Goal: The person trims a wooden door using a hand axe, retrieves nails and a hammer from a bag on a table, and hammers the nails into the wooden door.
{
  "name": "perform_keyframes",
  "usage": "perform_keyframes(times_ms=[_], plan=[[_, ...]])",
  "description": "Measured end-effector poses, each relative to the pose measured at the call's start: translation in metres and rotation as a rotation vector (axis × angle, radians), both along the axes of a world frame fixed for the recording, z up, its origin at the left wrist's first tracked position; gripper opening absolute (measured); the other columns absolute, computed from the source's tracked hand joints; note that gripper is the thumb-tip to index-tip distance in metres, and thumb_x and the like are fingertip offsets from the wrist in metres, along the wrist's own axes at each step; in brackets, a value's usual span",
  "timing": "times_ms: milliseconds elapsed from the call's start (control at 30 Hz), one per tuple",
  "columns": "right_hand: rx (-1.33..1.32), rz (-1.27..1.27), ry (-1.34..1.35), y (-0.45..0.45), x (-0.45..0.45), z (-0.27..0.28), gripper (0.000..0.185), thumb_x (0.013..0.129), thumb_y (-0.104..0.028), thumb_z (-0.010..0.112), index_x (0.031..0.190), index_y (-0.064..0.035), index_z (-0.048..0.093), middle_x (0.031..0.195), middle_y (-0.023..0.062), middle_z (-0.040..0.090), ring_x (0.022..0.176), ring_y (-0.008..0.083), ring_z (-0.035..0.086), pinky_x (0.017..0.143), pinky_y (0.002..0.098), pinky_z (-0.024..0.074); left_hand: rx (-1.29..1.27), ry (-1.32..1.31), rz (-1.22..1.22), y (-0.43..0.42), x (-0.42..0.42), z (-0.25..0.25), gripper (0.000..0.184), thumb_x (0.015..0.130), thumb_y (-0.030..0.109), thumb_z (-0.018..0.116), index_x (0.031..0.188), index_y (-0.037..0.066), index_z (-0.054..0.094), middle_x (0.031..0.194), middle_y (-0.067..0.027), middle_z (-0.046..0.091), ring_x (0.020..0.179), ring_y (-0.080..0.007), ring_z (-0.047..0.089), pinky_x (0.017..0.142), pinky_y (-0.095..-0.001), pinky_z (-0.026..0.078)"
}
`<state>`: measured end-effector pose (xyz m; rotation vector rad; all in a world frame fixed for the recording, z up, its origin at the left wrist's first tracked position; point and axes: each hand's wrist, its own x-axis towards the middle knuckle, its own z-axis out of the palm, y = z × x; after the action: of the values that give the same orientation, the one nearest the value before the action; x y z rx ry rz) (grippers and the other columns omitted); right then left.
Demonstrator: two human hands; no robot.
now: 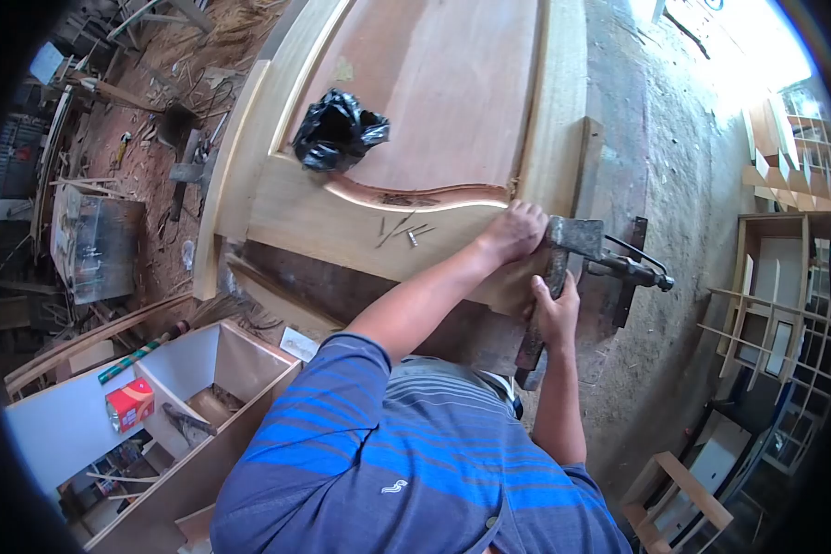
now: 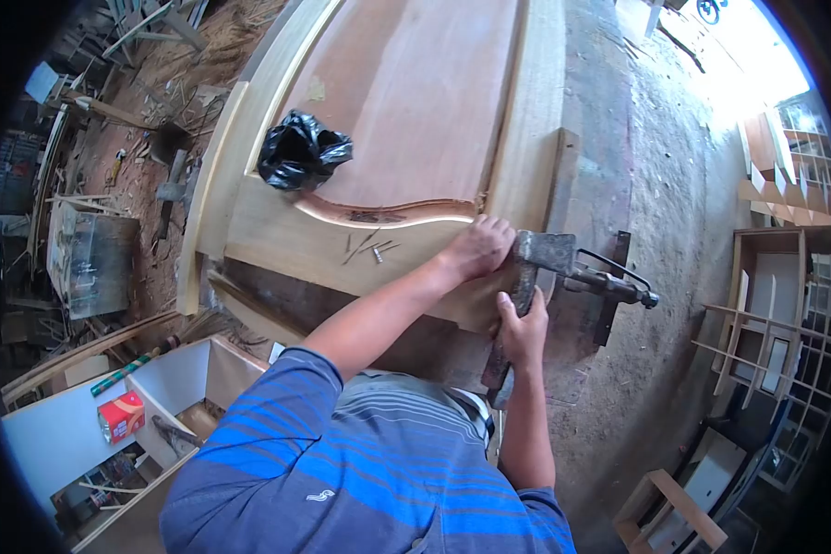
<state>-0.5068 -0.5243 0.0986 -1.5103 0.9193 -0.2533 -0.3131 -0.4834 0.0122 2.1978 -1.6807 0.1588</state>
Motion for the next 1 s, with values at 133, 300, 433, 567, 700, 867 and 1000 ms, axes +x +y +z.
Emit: perform_keyframes(times_ms=[133, 300, 433, 567, 700, 867, 1000], plan=[[0.056, 0.027, -0.022, -0.005, -0.002, 0.004, 0.032, 0.104, -0.013, 0.076, 0.128, -0.0020, 0.057, 0.078, 0.0037, 0.063, 0.052, 0.0147, 0.064, 0.046, 0.0337, 0.0534, -0.147, 0.148, 0.015, 0.017, -0.009, -0.001, 0.014, 0.097, 0.015, 0.062, 0.103, 0.005, 0.068, 0.104, -0.0145, 0.069, 0.101, -0.0310, 0.070, 0.093, -0.0436, 0.058], [0.119, 0.036, -0.091, -0.005, -0.008, 0.004, 0.033, 0.104, -0.012, 0.076, 0.129, -0.0026, 0.056, 0.079, 0.0041, 0.064, 0.053, 0.0146, 0.064, 0.046, 0.0331, 0.0545, -0.023, -0.028, -0.008, 0.014, -0.015, 0.006, 0.015, 0.094, 0.017, 0.062, 0.098, 0.004, 0.069, 0.102, -0.0142, 0.069, 0.101, -0.0299, 0.070, 0.093, -0.0425, 0.058], [0.179, 0.056, -0.141, -0.009, -0.012, 0.001, 0.033, 0.104, -0.011, 0.073, 0.129, -0.0031, 0.054, 0.077, 0.0040, 0.063, 0.052, 0.0152, 0.063, 0.046, 0.0334, 0.0544, -0.010, -0.082, 0.063, -0.002, -0.007, -0.017, 0.015, 0.095, 0.019, 0.060, 0.097, 0.006, 0.068, 0.103, -0.0128, 0.066, 0.101, -0.0292, 0.069, 0.092, -0.0406, 0.058], [0.125, 0.128, -0.166, -0.008, -0.016, 0.003, 0.038, 0.104, -0.010, 0.073, 0.135, -0.0020, 0.052, 0.076, 0.0040, 0.062, 0.053, 0.0150, 0.063, 0.047, 0.0338, 0.0546, -0.070, 0.025, 0.141, -0.004, -0.013, -0.027, 0.018, 0.094, 0.021, 0.062, 0.101, 0.006, 0.066, 0.104, -0.0122, 0.064, 0.101, -0.0295, 0.068, 0.092, -0.0413, 0.057], [0.133, 0.183, -0.214, -0.014, -0.019, -0.001, 0.055, 0.104, -0.006, 0.074, 0.150, 0.0007, 0.045, 0.076, 0.0039, 0.063, 0.053, 0.0141, 0.063, 0.048, 0.0329, 0.0544, 0.020, -0.047, 0.205, 0.001, -0.025, -0.006, 0.022, 0.092, 0.023, 0.065, 0.103, 0.004, 0.066, 0.104, -0.0122, 0.064, 0.104, -0.0289, 0.067, 0.093, -0.0431, 0.056], [0.138, 0.277, -0.259, -0.012, -0.029, -0.011, 0.061, 0.104, -0.006, 0.075, 0.154, 0.0013, 0.042, 0.082, 0.0044, 0.064, 0.055, 0.0131, 0.062, 0.050, 0.0309, 0.0529, -0.110, 0.176, 0.381, 0.009, -0.046, -0.017, 0.019, 0.093, 0.016, 0.069, 0.106, 0.002, 0.071, 0.110, -0.0172, 0.071, 0.106, -0.0331, 0.071, 0.093, -0.0447, 0.059], [0.161, 0.421, -0.252, -0.011, -0.030, -0.008, 0.058, 0.100, -0.011, 0.082, 0.146, -0.0022, 0.048, 0.080, 0.0004, 0.062, 0.058, 0.0120, 0.062, 0.052, 0.0295, 0.0510, -0.257, 0.947, 0.421, 0.076, -0.076, 0.053, 0.027, 0.093, 0.013, 0.080, 0.115, -0.002, 0.073, 0.116, -0.0184, 0.076, 0.105, -0.0278, 0.076, 0.090, -0.0401, 0.061]])
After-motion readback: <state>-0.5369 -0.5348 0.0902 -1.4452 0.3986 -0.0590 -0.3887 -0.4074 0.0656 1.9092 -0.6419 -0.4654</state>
